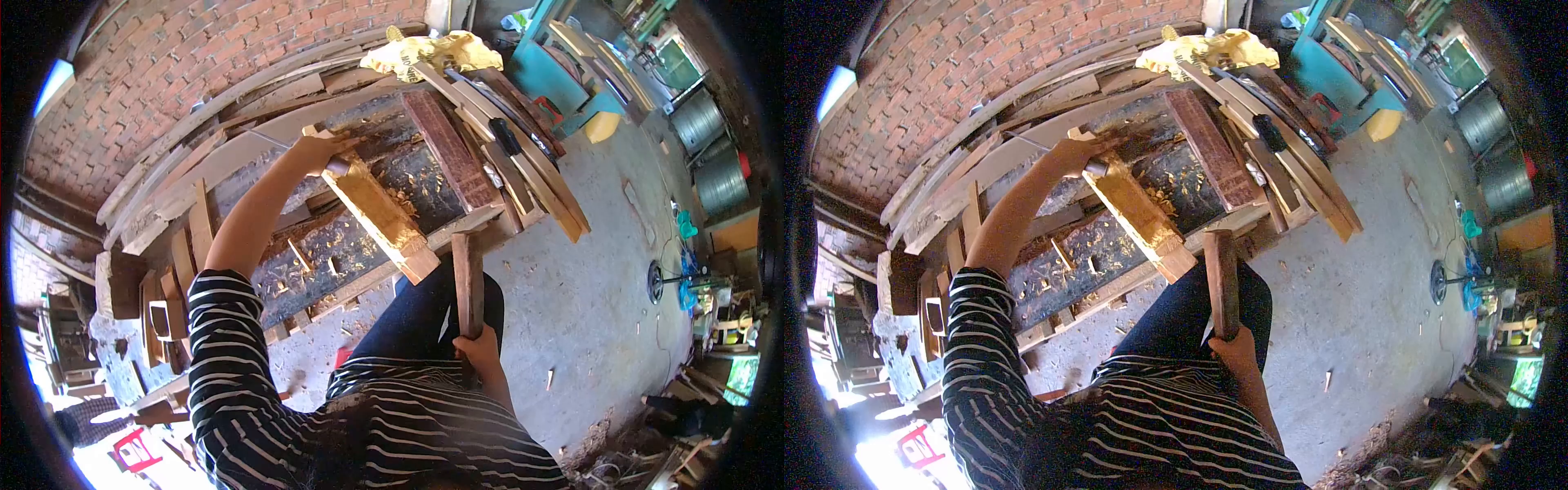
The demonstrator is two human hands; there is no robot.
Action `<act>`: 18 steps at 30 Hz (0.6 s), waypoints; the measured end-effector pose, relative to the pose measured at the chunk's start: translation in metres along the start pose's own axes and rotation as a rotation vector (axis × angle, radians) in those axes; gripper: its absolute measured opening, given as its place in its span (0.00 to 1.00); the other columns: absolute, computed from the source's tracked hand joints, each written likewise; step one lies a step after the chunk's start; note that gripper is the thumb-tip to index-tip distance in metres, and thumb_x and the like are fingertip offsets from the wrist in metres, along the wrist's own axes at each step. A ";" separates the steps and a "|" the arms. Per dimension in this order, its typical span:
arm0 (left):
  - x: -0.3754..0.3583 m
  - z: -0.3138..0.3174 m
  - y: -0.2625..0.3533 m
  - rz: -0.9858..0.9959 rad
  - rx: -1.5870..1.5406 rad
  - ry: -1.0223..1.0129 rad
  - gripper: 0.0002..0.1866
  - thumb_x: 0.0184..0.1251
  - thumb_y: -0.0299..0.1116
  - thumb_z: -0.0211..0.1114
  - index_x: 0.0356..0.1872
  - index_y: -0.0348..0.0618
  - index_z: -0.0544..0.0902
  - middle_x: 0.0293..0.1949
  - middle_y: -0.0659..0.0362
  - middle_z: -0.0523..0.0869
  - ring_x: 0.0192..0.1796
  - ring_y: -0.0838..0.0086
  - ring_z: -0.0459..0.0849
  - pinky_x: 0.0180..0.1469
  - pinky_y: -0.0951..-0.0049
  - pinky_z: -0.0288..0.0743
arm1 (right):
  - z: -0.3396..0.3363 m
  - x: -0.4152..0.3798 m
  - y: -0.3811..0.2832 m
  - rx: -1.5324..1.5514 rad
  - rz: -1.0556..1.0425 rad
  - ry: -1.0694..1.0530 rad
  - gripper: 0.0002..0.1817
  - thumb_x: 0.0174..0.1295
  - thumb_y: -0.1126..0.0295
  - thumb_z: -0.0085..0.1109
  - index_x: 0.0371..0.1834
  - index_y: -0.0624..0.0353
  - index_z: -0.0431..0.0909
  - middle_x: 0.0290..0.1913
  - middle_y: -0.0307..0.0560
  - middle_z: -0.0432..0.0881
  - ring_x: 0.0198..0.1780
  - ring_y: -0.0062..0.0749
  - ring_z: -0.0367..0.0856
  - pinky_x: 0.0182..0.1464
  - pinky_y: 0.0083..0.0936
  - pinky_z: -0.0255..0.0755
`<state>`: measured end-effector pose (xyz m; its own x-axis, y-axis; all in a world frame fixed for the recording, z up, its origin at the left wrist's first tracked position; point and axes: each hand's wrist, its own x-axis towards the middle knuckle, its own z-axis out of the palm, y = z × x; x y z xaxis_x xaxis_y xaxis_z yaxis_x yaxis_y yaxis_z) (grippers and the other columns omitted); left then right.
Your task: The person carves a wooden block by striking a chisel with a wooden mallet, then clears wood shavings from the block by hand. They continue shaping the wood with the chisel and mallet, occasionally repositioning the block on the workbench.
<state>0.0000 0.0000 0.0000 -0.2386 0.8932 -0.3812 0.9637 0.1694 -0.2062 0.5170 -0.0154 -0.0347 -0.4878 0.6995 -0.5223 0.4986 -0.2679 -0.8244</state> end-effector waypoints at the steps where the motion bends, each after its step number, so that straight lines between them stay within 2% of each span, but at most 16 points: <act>1: 0.001 -0.004 -0.001 0.025 -0.056 0.039 0.58 0.47 0.33 0.72 0.74 0.76 0.41 0.69 0.62 0.67 0.55 0.67 0.81 0.46 0.59 0.80 | 0.001 -0.001 -0.003 -0.057 -0.002 0.004 0.16 0.45 0.73 0.65 0.38 0.64 0.74 0.22 0.45 0.78 0.22 0.29 0.79 0.25 0.28 0.74; 2: 0.001 -0.007 -0.001 0.053 -0.111 0.075 0.58 0.46 0.33 0.73 0.74 0.76 0.42 0.67 0.60 0.71 0.50 0.64 0.84 0.43 0.60 0.80 | 0.003 -0.001 -0.002 -0.112 0.000 0.007 0.16 0.44 0.73 0.66 0.36 0.65 0.74 0.22 0.44 0.78 0.22 0.28 0.79 0.25 0.28 0.73; 3: -0.004 -0.013 0.003 0.064 -0.096 0.065 0.58 0.46 0.33 0.73 0.74 0.76 0.42 0.67 0.60 0.71 0.50 0.64 0.84 0.43 0.60 0.80 | 0.001 -0.004 0.005 -0.092 0.008 0.010 0.16 0.44 0.73 0.66 0.36 0.65 0.74 0.22 0.44 0.78 0.22 0.28 0.79 0.25 0.28 0.73; 5: -0.012 -0.014 0.007 0.149 0.032 0.265 0.50 0.35 0.38 0.78 0.69 0.69 0.64 0.52 0.62 0.83 0.44 0.63 0.86 0.40 0.63 0.80 | -0.004 -0.002 0.021 -0.200 -0.076 0.040 0.16 0.43 0.73 0.67 0.35 0.66 0.74 0.22 0.43 0.77 0.21 0.27 0.78 0.24 0.27 0.73; 6: -0.011 -0.015 0.008 0.148 0.035 0.262 0.50 0.35 0.38 0.78 0.69 0.69 0.64 0.52 0.62 0.83 0.44 0.63 0.86 0.40 0.63 0.80 | -0.006 -0.006 0.020 -0.196 -0.075 0.037 0.16 0.43 0.73 0.67 0.35 0.66 0.74 0.22 0.43 0.77 0.21 0.27 0.78 0.24 0.27 0.73; 8: -0.006 -0.022 0.008 0.174 0.132 0.075 0.41 0.27 0.44 0.80 0.54 0.59 0.78 0.40 0.62 0.86 0.42 0.62 0.86 0.39 0.65 0.81 | -0.007 -0.009 0.015 -0.172 -0.055 0.044 0.17 0.42 0.73 0.67 0.36 0.66 0.74 0.22 0.43 0.77 0.21 0.27 0.78 0.24 0.26 0.72; 9: -0.013 -0.024 0.008 0.158 0.145 0.067 0.41 0.27 0.44 0.80 0.54 0.59 0.78 0.40 0.62 0.86 0.42 0.62 0.86 0.39 0.65 0.81 | -0.007 -0.009 0.014 -0.161 -0.065 0.028 0.17 0.42 0.73 0.67 0.36 0.66 0.74 0.22 0.43 0.77 0.21 0.27 0.78 0.24 0.26 0.72; 11: -0.038 -0.022 0.017 0.125 0.108 0.024 0.42 0.26 0.47 0.79 0.50 0.46 0.75 0.37 0.55 0.85 0.38 0.58 0.85 0.40 0.59 0.79 | -0.011 -0.010 0.019 -0.171 -0.063 0.042 0.17 0.42 0.73 0.67 0.36 0.66 0.74 0.22 0.42 0.77 0.21 0.27 0.78 0.24 0.25 0.72; 13: -0.079 -0.033 0.027 0.155 -0.008 0.119 0.40 0.28 0.53 0.77 0.45 0.41 0.75 0.37 0.53 0.83 0.38 0.57 0.85 0.40 0.57 0.79 | -0.014 -0.004 0.030 -0.137 -0.114 0.053 0.17 0.41 0.73 0.67 0.36 0.66 0.74 0.22 0.42 0.77 0.21 0.27 0.78 0.24 0.25 0.72; 14: -0.098 -0.033 0.033 0.108 -0.011 0.194 0.41 0.27 0.56 0.77 0.44 0.39 0.76 0.37 0.50 0.83 0.37 0.57 0.86 0.39 0.58 0.80 | -0.017 -0.004 0.027 -0.155 -0.052 0.061 0.19 0.40 0.71 0.66 0.38 0.66 0.76 0.27 0.46 0.80 0.28 0.32 0.81 0.31 0.29 0.74; 15: -0.116 -0.035 0.043 0.101 -0.003 0.181 0.41 0.27 0.56 0.77 0.44 0.39 0.76 0.37 0.50 0.83 0.37 0.57 0.86 0.39 0.58 0.80 | -0.017 -0.008 0.021 -0.174 0.013 0.069 0.22 0.39 0.69 0.66 0.40 0.66 0.78 0.33 0.51 0.83 0.35 0.36 0.83 0.39 0.33 0.75; 16: -0.133 -0.039 0.054 -0.065 -0.062 0.169 0.41 0.29 0.59 0.75 0.43 0.37 0.76 0.38 0.49 0.83 0.37 0.58 0.86 0.39 0.59 0.80 | -0.013 -0.018 -0.012 -0.167 0.162 0.043 0.24 0.37 0.67 0.66 0.41 0.66 0.78 0.33 0.51 0.83 0.37 0.38 0.83 0.41 0.33 0.74; 17: -0.148 -0.041 0.064 -0.230 -0.119 0.160 0.42 0.30 0.61 0.74 0.42 0.35 0.77 0.38 0.47 0.82 0.37 0.59 0.86 0.38 0.60 0.81 | -0.012 -0.016 -0.006 -0.159 0.165 0.032 0.24 0.37 0.67 0.66 0.41 0.66 0.78 0.33 0.51 0.83 0.37 0.38 0.83 0.41 0.33 0.74; 18: -0.164 -0.037 0.068 -0.298 -0.167 0.180 0.43 0.34 0.66 0.71 0.41 0.33 0.79 0.37 0.45 0.84 0.37 0.60 0.87 0.37 0.63 0.82 | -0.014 -0.011 0.003 -0.199 0.076 0.049 0.24 0.37 0.67 0.66 0.40 0.66 0.78 0.33 0.51 0.82 0.36 0.37 0.82 0.40 0.33 0.74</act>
<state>0.1095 -0.1193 0.0821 -0.5006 0.8509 -0.1595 0.8651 0.4848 -0.1288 0.5338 -0.0143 -0.0284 -0.4107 0.7148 -0.5660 0.6662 -0.1885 -0.7215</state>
